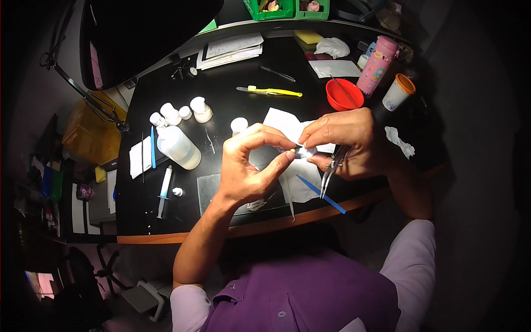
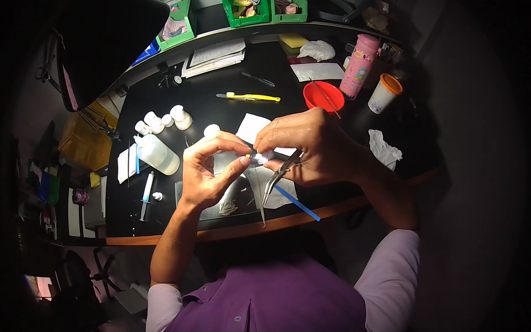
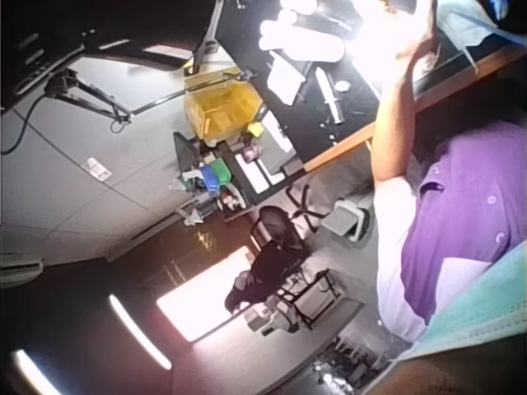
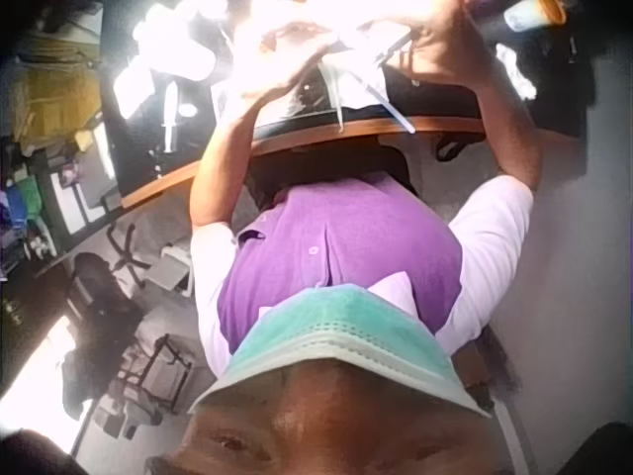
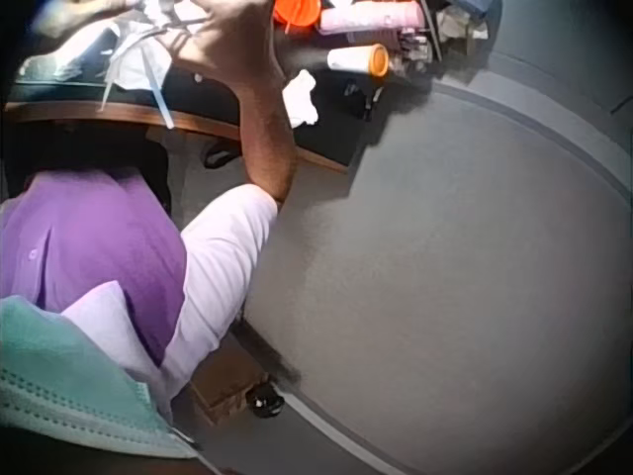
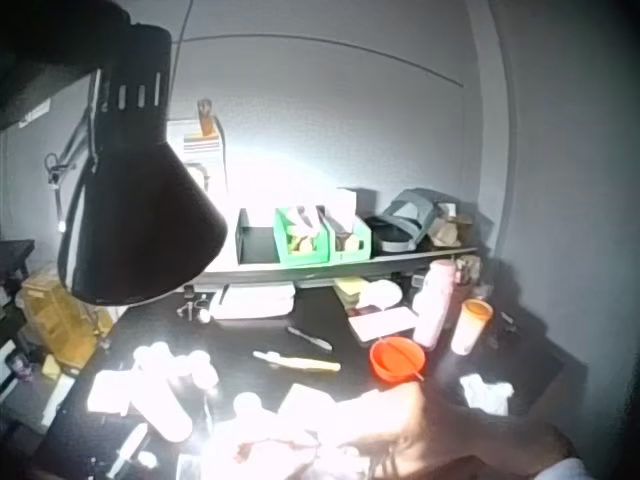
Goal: The person mixes dental material on a glass slab using a blue spatula, handles a dental model of a jaw, and then uses tweezers to hold a small dental crown while applying the mixture to it with a fine white applicator tool.
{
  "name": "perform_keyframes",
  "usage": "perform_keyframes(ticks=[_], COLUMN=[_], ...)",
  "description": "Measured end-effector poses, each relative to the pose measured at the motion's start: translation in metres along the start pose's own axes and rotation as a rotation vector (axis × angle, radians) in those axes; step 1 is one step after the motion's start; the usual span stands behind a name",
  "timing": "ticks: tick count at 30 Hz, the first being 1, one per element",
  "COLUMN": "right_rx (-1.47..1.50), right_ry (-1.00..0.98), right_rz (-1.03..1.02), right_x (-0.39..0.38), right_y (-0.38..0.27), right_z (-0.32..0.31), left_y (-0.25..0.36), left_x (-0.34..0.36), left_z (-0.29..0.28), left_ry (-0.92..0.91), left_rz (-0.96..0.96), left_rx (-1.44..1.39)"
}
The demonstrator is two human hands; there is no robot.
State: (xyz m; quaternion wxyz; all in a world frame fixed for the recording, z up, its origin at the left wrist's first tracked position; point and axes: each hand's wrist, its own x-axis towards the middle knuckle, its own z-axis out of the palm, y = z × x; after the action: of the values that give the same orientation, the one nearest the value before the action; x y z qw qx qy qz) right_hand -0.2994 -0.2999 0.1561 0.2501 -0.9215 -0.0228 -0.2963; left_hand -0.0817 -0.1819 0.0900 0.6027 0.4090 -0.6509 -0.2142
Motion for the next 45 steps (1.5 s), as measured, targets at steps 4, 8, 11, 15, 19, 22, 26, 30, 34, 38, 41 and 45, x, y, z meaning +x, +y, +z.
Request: perform_keyframes(ticks=[4,8,11,15,19,22,26,30,34,38,41,45], right_rx=[-0.01,-0.013,-0.038,-0.047,-0.068,-0.078,-0.108,-0.1,-0.1,-0.074,-0.012,0.036], right_ry=[-0.004,-0.006,-0.022,-0.033,-0.024,-0.024,-0.008,0.012,-0.01,-0.007,0.0,-0.013], right_rz=[-0.047,-0.06,-0.082,-0.095,-0.113,-0.117,-0.134,-0.134,-0.118,-0.112,-0.085,-0.066], right_x=[0.0,-0.001,-0.002,-0.004,-0.005,-0.006,-0.007,-0.008,-0.009,-0.01,-0.01,-0.009], right_y=[0.0,-0.003,-0.005,-0.006,-0.005,-0.004,-0.005,-0.003,-0.004,-0.004,-0.002,-0.001], right_z=[0.0,0.001,0.002,0.003,0.005,0.005,0.006,0.008,0.007,0.007,0.006,0.006], left_y=[0.004,0.011,0.013,0.016,0.019,0.018,0.01,0.005,0.006,0.012,0.012,0.009], left_x=[0.003,0.008,0.01,0.009,0.011,0.012,0.01,0.01,0.012,0.015,0.015,0.013], left_z=[-0.004,-0.009,-0.012,-0.013,-0.014,-0.014,-0.01,-0.009,-0.011,-0.013,-0.014,-0.013], left_ry=[0.004,-0.049,-0.078,-0.132,-0.161,-0.164,-0.144,-0.157,-0.182,-0.229,-0.241,-0.235], left_rz=[0.096,0.177,0.289,0.361,0.343,0.283,0.223,0.202,0.217,0.229,0.197,0.115], left_rx=[0.13,0.28,0.428,0.501,0.49,0.406,0.274,0.2,0.208,0.271,0.227,0.147])
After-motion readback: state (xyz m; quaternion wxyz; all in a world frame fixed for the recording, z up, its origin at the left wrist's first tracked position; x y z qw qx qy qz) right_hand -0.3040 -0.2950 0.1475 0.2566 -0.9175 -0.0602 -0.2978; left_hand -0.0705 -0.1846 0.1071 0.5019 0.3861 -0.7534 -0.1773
